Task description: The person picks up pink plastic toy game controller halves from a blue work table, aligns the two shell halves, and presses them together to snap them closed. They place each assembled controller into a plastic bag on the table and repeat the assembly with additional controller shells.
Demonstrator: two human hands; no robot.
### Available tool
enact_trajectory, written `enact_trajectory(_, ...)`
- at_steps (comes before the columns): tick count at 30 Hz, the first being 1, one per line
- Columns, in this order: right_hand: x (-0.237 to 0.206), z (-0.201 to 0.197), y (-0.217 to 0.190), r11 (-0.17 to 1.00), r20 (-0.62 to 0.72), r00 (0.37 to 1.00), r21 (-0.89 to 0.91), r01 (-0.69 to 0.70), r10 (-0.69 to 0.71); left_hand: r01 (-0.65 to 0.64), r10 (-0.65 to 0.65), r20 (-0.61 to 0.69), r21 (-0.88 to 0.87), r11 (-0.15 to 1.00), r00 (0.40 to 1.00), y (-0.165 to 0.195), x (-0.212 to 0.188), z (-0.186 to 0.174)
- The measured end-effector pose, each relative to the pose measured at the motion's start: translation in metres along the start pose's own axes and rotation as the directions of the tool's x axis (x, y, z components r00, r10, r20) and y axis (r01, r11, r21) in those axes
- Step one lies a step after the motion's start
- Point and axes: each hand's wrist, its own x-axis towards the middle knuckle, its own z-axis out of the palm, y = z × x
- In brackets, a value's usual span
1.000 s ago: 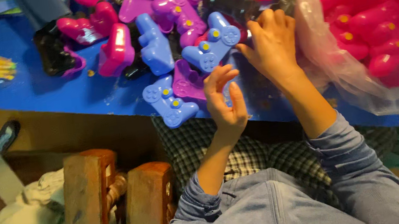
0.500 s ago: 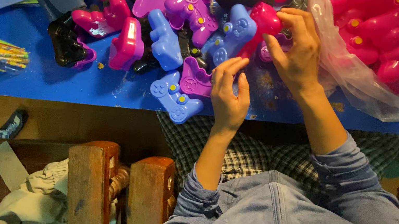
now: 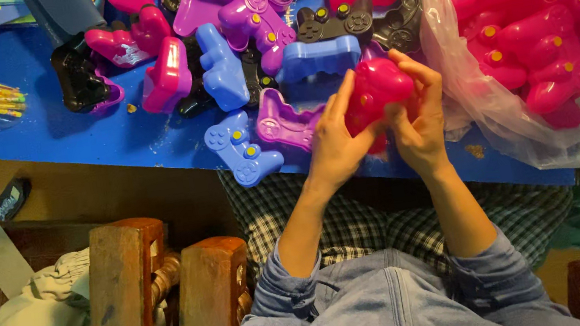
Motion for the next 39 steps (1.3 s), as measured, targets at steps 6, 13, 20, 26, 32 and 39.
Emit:
enact_trajectory(6, -0.016, -0.021, -0.007, 0.971, 0.047, 0.971, 0.041, -0.235, 0.233, -0.097, 0.098, 0.019, -0.016, 0.995, 0.995, -0.004, -0.012, 0.012)
enact_trajectory(13, -0.009, -0.025, -0.017, 0.96, 0.119, 0.96, 0.095, -0.265, 0.254, 0.017, 0.003, 0.1, -0.201, 0.98, 0.995, 0.003, -0.011, 0.001)
enact_trajectory(20, -0.003, -0.023, -0.025, 0.957, 0.139, 0.953, 0.08, -0.28, 0.268, 0.034, -0.03, 0.089, -0.052, 0.998, 0.996, 0.019, -0.015, -0.012)
enact_trajectory(26, -0.004, -0.022, -0.038, 0.964, 0.097, 0.968, 0.113, -0.242, 0.232, -0.06, 0.057, -0.087, -0.026, 0.998, 0.995, 0.027, -0.028, 0.003)
enact_trajectory(32, -0.003, -0.031, -0.037, 0.962, 0.224, 0.941, 0.045, -0.269, 0.253, -0.091, 0.094, 0.047, -0.049, 0.995, 0.995, 0.011, -0.027, 0.002)
enact_trajectory(39, -0.008, -0.025, -0.038, 0.976, 0.079, 0.986, -0.175, -0.131, 0.146, -0.083, 0.106, -0.145, 0.154, 0.984, 0.984, 0.006, -0.028, 0.019)
